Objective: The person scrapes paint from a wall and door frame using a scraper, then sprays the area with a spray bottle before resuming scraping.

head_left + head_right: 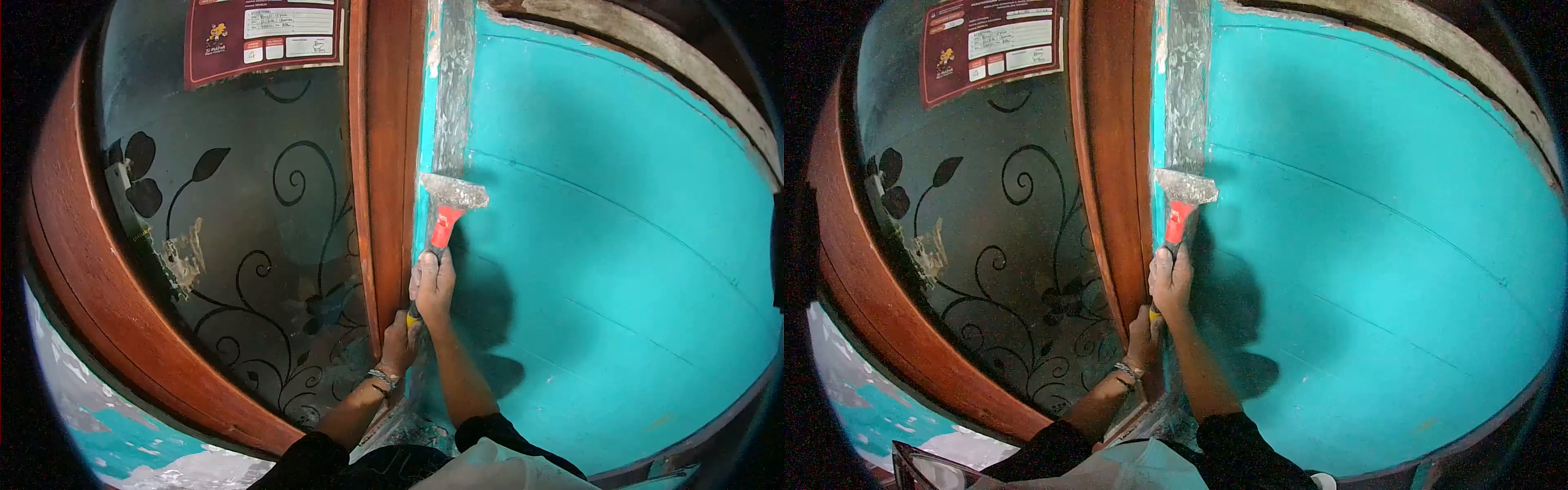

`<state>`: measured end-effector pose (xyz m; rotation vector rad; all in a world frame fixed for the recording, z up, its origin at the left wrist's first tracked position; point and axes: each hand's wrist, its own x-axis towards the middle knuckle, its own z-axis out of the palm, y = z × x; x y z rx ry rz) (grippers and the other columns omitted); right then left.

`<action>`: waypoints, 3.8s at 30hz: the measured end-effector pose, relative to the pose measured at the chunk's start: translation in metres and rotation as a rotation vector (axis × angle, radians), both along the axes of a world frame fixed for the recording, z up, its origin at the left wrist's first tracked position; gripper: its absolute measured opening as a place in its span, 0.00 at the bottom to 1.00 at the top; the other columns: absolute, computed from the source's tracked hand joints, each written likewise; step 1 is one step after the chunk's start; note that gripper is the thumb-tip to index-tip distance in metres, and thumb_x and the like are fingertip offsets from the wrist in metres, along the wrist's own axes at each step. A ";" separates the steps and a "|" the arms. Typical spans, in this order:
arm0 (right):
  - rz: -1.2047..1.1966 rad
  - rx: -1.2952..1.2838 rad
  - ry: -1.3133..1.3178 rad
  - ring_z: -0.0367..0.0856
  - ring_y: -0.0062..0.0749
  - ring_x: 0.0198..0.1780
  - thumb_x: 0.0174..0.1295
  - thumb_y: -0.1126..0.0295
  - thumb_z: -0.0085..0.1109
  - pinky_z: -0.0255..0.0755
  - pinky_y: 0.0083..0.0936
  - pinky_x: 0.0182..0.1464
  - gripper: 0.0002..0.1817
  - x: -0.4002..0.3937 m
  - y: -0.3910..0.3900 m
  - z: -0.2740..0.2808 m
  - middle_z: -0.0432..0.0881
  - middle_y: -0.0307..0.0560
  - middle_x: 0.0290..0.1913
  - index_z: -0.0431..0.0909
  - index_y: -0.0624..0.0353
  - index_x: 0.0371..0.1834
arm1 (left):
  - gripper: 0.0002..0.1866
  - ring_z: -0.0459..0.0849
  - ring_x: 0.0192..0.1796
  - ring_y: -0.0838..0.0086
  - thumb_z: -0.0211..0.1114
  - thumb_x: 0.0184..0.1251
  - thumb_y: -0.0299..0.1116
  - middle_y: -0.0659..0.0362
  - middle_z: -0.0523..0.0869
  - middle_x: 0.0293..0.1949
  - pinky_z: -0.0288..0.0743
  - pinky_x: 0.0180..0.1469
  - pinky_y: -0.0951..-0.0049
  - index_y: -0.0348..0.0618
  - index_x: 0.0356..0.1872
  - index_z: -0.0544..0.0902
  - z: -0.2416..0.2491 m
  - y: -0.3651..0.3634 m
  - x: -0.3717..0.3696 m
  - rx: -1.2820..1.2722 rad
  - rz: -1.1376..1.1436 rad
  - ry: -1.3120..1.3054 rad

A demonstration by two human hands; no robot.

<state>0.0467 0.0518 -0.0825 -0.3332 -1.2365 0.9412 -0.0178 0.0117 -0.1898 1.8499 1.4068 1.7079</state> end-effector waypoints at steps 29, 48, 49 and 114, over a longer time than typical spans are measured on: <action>0.076 0.018 0.130 0.58 0.16 0.11 0.67 0.59 0.41 0.55 0.16 0.11 0.12 0.020 -0.011 0.008 0.60 0.34 0.15 0.63 0.57 0.34 | 0.14 0.78 0.32 0.47 0.58 0.62 0.36 0.43 0.78 0.29 0.71 0.30 0.58 0.38 0.42 0.69 0.007 -0.003 0.011 0.022 0.027 0.083; -0.093 -0.053 0.009 0.59 0.13 0.15 0.67 0.62 0.42 0.54 0.13 0.13 0.10 0.002 0.000 0.023 0.62 0.32 0.18 0.64 0.58 0.35 | 0.12 0.75 0.32 0.41 0.52 0.66 0.36 0.39 0.74 0.23 0.67 0.28 0.55 0.36 0.34 0.65 0.029 -0.013 0.008 0.010 -0.053 -0.009; -0.133 -0.031 -0.001 0.57 0.14 0.12 0.67 0.61 0.40 0.53 0.15 0.10 0.11 0.001 0.000 0.028 0.59 0.32 0.15 0.62 0.56 0.31 | 0.12 0.76 0.32 0.41 0.52 0.66 0.36 0.39 0.74 0.23 0.67 0.28 0.56 0.36 0.34 0.65 0.036 -0.012 0.008 -0.026 -0.050 -0.020; -0.076 -0.010 0.036 0.55 0.15 0.10 0.67 0.59 0.43 0.53 0.16 0.10 0.12 -0.001 0.003 0.106 0.59 0.32 0.14 0.63 0.53 0.30 | 0.13 0.75 0.31 0.42 0.53 0.66 0.37 0.39 0.75 0.23 0.66 0.28 0.54 0.35 0.33 0.67 0.108 -0.008 0.006 0.106 -0.009 -0.015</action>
